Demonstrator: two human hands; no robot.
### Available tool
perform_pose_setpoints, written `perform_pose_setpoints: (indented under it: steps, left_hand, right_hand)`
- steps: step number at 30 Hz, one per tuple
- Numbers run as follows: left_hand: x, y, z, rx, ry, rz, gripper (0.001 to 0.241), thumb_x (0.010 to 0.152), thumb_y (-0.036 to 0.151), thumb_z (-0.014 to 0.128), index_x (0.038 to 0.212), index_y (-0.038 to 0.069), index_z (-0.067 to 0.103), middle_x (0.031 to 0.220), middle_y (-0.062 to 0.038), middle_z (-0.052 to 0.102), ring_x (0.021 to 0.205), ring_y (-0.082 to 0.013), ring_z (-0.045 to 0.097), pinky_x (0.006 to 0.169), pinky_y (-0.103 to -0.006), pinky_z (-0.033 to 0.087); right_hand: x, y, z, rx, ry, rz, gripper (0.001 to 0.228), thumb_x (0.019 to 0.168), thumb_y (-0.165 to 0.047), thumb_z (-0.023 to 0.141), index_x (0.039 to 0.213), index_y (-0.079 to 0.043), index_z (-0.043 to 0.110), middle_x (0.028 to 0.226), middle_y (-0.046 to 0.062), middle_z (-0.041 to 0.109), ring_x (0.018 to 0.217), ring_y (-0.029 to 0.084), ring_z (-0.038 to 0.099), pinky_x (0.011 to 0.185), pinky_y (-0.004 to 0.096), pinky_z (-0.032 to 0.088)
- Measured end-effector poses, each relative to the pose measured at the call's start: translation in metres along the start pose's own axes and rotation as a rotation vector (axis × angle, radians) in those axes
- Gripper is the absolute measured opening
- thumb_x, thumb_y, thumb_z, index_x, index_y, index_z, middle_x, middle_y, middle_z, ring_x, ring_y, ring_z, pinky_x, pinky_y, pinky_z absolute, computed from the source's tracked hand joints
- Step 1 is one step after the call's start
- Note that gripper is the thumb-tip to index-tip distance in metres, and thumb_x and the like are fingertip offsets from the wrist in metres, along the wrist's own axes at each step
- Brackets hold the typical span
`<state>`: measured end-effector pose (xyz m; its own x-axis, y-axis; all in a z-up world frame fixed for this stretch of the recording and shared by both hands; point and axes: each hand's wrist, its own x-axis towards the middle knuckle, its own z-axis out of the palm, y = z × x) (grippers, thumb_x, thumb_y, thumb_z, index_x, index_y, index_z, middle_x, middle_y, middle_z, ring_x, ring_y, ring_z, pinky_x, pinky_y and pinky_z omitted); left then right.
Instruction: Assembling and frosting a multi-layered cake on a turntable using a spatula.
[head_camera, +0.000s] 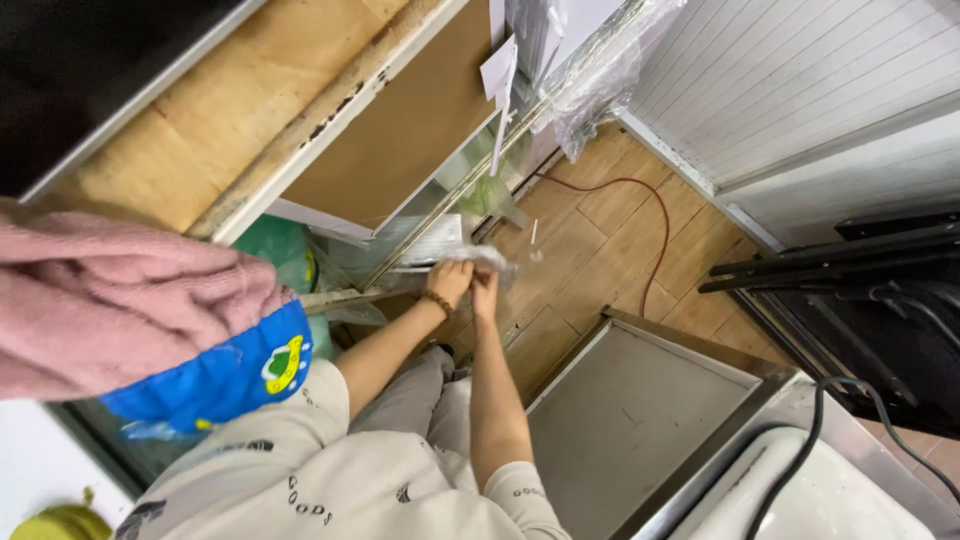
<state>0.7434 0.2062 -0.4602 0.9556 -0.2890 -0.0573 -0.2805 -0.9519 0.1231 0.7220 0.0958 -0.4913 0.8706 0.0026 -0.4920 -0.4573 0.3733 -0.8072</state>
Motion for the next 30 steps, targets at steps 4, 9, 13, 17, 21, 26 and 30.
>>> perform_pose_setpoints:
  steps: [4,9,13,17,21,26,30]
  left_hand:
    - [0.016,-0.001,-0.014,0.068,0.018,-0.078,0.024,0.089,0.017,0.061,0.108,0.004,0.069,0.09,-0.012,0.076,0.096,-0.0266,0.072,0.082,-0.0398,0.059]
    - [0.021,-0.012,-0.072,-0.156,-0.052,-0.185,0.01,0.081,0.01,0.066,0.086,0.011,0.075,0.089,-0.012,0.076,0.097,-0.0285,0.071,0.082,-0.043,0.058]
    - [0.006,-0.015,-0.103,-0.16,-0.007,-0.187,0.007,0.082,0.004,0.068,0.084,0.01,0.072,0.093,-0.011,0.074,0.101,-0.0295,0.068,0.083,-0.0438,0.057]
    - [0.002,-0.015,-0.139,-0.241,0.093,-0.099,0.022,0.072,-0.003,0.068,0.091,0.007,0.064,0.096,-0.011,0.07,0.102,-0.0309,0.064,0.087,-0.0444,0.054]
    - [-0.003,-0.016,-0.167,-0.37,0.29,0.022,0.023,0.076,-0.005,0.065,0.095,0.007,0.06,0.098,-0.012,0.068,0.1,-0.0324,0.063,0.088,-0.0446,0.051]
    - [-0.017,-0.024,-0.161,-0.381,0.347,0.116,0.026,0.079,-0.005,0.063,0.103,0.004,0.063,0.099,-0.012,0.069,0.096,-0.0314,0.063,0.086,-0.0424,0.051]
    - [-0.049,-0.006,-0.118,-0.477,0.349,0.318,0.009,0.095,0.005,0.068,0.101,0.007,0.075,0.095,-0.011,0.076,0.071,-0.0192,0.061,0.062,-0.0344,0.048]
  right_hand:
    - [0.019,0.076,-0.013,0.158,0.032,0.244,0.048,0.093,-0.005,0.044,0.141,-0.007,0.048,0.133,0.012,0.059,0.121,0.025,0.059,0.1,0.038,0.052]
    - [0.052,0.085,-0.004,0.527,-0.002,0.431,0.051,0.1,-0.034,0.036,0.138,-0.005,0.055,0.136,0.01,0.062,0.122,0.024,0.059,0.098,0.039,0.05]
    - [0.135,0.19,-0.061,0.427,0.082,0.259,0.04,0.109,-0.031,0.044,0.135,-0.004,0.058,0.123,0.007,0.06,0.108,0.022,0.057,0.091,0.034,0.048]
    - [0.174,0.207,-0.096,0.279,0.128,0.308,0.039,0.113,-0.034,0.047,0.132,-0.003,0.061,0.108,0.009,0.058,0.093,0.025,0.054,0.077,0.039,0.048]
    - [0.184,0.167,-0.107,0.311,0.04,0.456,0.037,0.101,-0.032,0.047,0.125,-0.006,0.059,0.113,0.01,0.069,0.105,0.025,0.067,0.093,0.038,0.056]
    - [0.112,0.006,-0.112,0.023,-0.244,0.674,0.045,0.104,-0.035,0.046,0.127,0.0,0.061,0.115,0.019,0.073,0.108,0.031,0.071,0.097,0.044,0.059]
    - [0.092,0.015,-0.178,-0.016,-0.175,0.631,0.041,0.1,-0.026,0.062,0.129,0.004,0.062,0.111,0.018,0.07,0.105,0.032,0.068,0.097,0.045,0.058]
